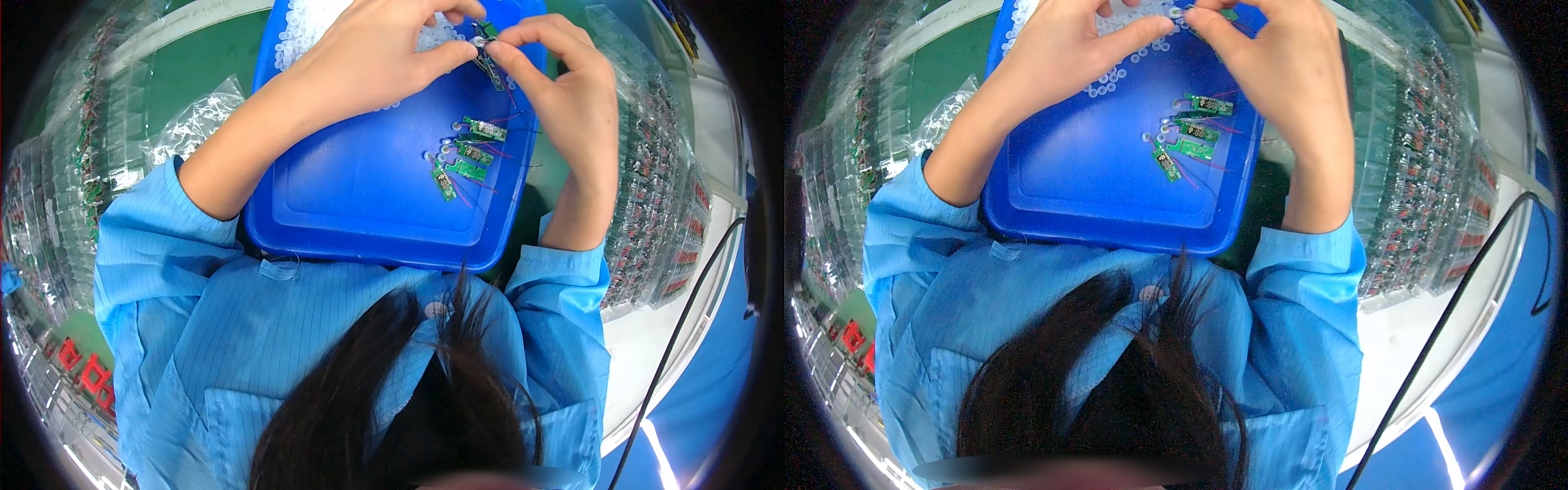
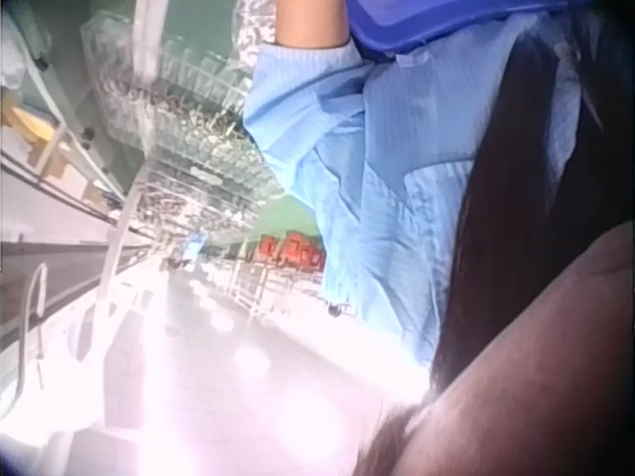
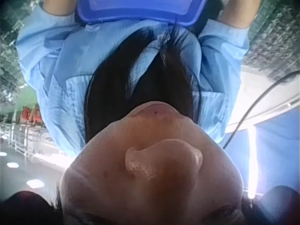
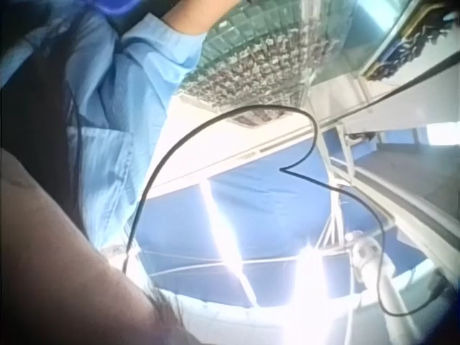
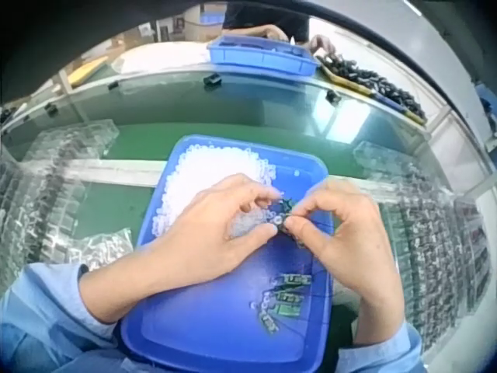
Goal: The person assembles small electronic circuit boards by hand, attaching plastic rings and components to them at a factory workbench.
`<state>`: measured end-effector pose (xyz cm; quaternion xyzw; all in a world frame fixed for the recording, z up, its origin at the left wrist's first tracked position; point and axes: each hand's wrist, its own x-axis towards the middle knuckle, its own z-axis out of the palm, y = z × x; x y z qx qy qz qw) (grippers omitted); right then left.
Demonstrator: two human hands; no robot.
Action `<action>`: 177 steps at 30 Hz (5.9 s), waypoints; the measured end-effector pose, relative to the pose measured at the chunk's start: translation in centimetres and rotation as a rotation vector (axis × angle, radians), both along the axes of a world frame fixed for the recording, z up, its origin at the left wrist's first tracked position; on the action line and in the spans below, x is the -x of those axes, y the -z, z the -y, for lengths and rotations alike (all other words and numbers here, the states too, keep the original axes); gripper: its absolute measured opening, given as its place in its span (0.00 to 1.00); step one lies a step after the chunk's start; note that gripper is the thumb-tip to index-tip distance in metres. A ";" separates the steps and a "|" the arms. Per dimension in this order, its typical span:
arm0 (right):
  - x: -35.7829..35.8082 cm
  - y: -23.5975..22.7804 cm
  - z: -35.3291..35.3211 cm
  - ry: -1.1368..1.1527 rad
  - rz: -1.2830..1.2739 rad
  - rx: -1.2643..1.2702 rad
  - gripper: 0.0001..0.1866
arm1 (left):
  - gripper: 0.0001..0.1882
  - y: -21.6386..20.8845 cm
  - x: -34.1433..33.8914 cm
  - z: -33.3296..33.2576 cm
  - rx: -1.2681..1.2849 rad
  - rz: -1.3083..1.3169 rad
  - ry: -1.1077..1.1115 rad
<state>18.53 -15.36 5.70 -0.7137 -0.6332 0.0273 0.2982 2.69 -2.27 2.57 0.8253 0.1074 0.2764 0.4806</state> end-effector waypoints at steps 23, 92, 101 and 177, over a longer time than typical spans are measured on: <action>-1.2 3.5 -3.0 0.203 0.317 -0.080 0.06 | 0.09 2.4 -0.8 0.3 -1.193 -0.006 -0.097; 1.2 2.6 -1.6 0.090 -0.025 -0.287 0.04 | 0.11 2.6 -0.2 -2.5 0.962 0.052 0.246; 2.9 -1.1 -1.4 0.016 0.091 -0.210 0.04 | 0.10 1.7 -0.3 -1.4 0.670 0.082 0.118; 5.2 0.1 -1.7 0.292 -0.186 -0.307 0.03 | 0.08 2.3 0.1 -2.7 0.892 -0.074 0.095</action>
